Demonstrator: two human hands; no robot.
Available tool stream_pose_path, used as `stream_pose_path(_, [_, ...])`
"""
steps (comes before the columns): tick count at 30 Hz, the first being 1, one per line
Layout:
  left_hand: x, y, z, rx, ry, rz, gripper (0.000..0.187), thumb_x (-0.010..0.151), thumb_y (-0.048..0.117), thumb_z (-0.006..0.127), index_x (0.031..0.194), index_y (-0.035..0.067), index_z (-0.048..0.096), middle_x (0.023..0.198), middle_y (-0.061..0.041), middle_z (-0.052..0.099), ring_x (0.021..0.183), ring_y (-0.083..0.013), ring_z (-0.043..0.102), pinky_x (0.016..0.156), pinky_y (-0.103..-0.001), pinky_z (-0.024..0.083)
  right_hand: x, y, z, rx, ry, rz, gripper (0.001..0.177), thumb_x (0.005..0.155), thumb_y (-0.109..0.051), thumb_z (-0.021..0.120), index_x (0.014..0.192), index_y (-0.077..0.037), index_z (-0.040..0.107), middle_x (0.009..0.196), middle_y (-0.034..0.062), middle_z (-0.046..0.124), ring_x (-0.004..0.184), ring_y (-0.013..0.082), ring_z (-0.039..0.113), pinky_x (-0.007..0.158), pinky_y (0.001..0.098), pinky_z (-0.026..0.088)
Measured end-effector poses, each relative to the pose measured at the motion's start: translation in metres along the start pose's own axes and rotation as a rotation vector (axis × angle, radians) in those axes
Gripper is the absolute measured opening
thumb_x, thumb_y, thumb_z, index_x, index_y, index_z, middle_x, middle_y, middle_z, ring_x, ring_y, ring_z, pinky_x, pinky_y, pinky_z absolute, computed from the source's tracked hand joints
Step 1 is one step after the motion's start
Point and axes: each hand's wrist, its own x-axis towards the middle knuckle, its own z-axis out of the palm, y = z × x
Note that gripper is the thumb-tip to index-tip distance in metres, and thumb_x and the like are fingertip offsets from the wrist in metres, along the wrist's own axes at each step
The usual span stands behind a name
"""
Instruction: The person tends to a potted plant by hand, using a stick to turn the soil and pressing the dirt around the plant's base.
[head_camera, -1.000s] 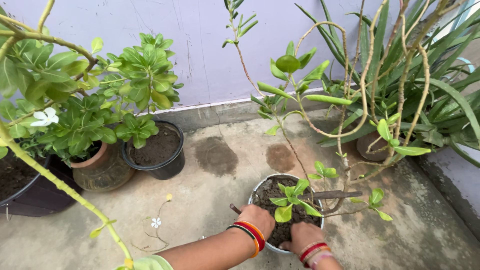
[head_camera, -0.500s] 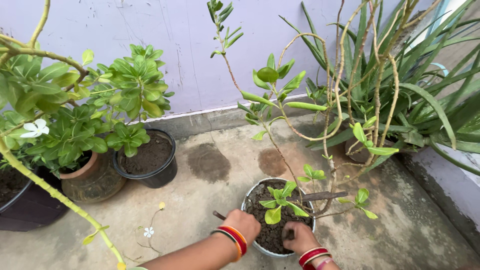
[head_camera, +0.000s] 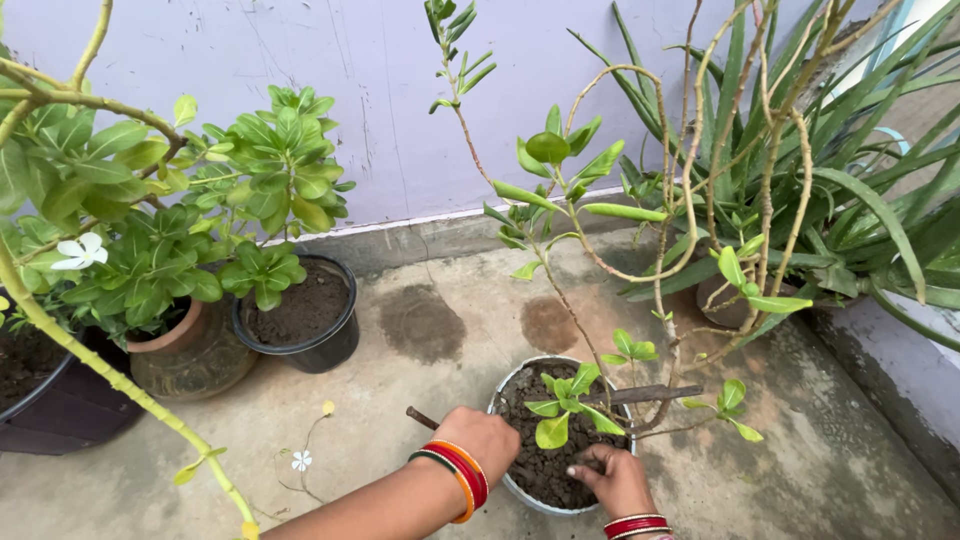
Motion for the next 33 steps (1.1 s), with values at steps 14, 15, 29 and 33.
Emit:
stream_pose_path(14, [-0.026,-0.009,0.006,-0.014,0.091,-0.022,0.020,0.092,0.009,0.059,0.098,0.012,0.078,0.100,-0.014,0.077,0.096,-0.0309,0.074,0.079,-0.043,0.059,-0.021,-0.068,-0.006,-0.152,0.150,-0.056,0.024,0.088,-0.033,0.072,0.094,-0.010,0.076,0.083,0.0220,0.072,0.081,0.0417,0.070,0.074,0.0456,0.055])
stream_pose_path(15, [-0.027,-0.011,0.007,-0.026,0.126,-0.030,0.020,0.092,0.010,0.059,0.097,0.013,0.078,0.100,-0.014,0.077,0.096,-0.0312,0.074,0.079,-0.044,0.059,-0.016,-0.068,-0.004,-0.150,0.160,-0.054,0.024,0.088,-0.033,0.072,0.094,-0.010,0.076,0.083,0.0220,0.072,0.081,0.0417,0.070,0.074,0.0456,0.055])
stream_pose_path(29, [-0.079,-0.028,-0.016,-0.148,0.201,-0.077,0.018,0.088,0.021,0.064,0.095,0.012,0.078,0.097,-0.015,0.075,0.095,-0.0316,0.075,0.078,-0.042,0.059,-0.023,-0.152,-0.026,-0.483,0.128,-0.073,0.030,0.080,-0.029,0.079,0.100,-0.008,0.075,0.101,0.0190,0.074,0.100,0.0387,0.070,0.090,0.0469,0.056])
stream_pose_path(33, [-0.106,-0.046,-0.003,-0.244,0.335,-0.093,0.025,0.094,0.025,0.058,0.089,0.014,0.080,0.095,-0.016,0.074,0.093,-0.0343,0.074,0.075,-0.046,0.058,-0.020,-0.150,-0.029,-0.592,-0.015,-0.077,0.029,0.079,-0.029,0.078,0.100,-0.010,0.076,0.100,0.0182,0.074,0.098,0.0373,0.071,0.089,0.0460,0.056])
